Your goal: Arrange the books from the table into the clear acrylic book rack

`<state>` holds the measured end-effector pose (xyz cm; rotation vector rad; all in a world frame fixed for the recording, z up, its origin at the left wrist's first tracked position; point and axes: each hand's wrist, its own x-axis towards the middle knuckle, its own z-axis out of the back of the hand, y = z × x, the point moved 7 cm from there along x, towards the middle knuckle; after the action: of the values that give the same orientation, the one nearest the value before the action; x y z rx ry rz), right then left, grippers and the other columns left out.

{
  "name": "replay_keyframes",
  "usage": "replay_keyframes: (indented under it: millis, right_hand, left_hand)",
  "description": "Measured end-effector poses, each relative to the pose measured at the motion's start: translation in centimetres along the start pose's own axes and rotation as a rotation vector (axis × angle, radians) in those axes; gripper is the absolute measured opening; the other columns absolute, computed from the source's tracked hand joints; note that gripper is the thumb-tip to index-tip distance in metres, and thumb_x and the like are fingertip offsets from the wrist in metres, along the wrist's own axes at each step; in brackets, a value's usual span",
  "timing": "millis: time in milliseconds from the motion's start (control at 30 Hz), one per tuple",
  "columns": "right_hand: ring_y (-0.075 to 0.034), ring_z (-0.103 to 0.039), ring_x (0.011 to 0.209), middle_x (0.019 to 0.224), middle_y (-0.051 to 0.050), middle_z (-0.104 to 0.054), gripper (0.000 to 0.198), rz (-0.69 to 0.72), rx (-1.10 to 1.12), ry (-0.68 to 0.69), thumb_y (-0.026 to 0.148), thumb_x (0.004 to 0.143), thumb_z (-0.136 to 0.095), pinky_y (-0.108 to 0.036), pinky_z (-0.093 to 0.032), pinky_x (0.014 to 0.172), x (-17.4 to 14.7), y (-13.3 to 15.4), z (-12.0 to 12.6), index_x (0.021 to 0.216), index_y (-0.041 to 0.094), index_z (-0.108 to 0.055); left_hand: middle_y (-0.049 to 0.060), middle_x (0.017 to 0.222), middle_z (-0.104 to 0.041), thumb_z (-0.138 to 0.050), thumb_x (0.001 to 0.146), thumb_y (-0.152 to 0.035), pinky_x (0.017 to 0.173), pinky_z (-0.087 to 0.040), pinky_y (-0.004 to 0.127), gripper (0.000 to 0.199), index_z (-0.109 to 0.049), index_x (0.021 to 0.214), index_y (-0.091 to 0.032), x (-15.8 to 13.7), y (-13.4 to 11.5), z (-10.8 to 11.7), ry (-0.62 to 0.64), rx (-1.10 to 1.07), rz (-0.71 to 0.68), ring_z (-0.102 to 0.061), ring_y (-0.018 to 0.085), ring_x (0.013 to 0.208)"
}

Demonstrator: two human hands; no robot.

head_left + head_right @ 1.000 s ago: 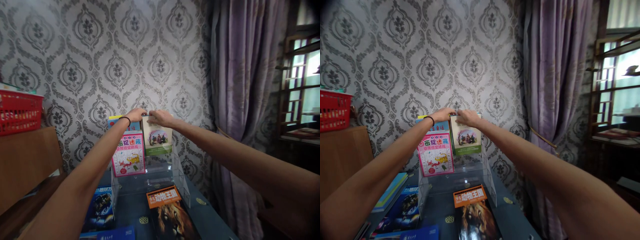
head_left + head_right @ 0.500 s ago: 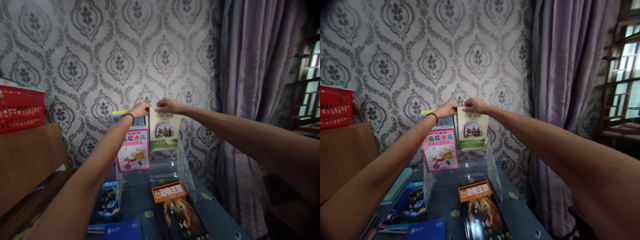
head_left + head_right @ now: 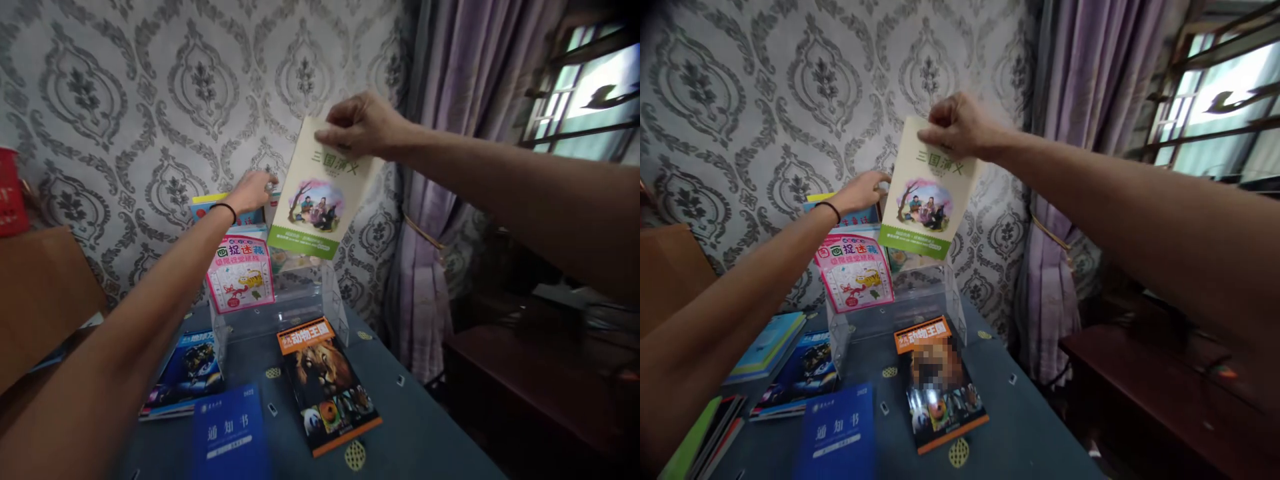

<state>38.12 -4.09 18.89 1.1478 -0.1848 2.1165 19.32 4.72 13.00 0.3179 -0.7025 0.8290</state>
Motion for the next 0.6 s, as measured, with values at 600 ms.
replay_keyframes:
  millis: [600]
  right_hand:
    - [-0.010,-0.035,0.061,0.057,0.006,-0.042,0.025,0.044,-0.125,0.049,0.028,0.087,-0.064,-0.029,-0.026,0.057,-2.0,-4.3,-3.4,0.067,0.019,-0.053]
  left_hand:
    - [0.012,0.105,-0.069,-0.054,0.090,-0.014,0.092,-0.052,0.038,0.027,-0.056,0.117,-0.011,-8.3,-5.7,-5.5,0.060,-0.100,0.175,-0.066,0.025,0.101]
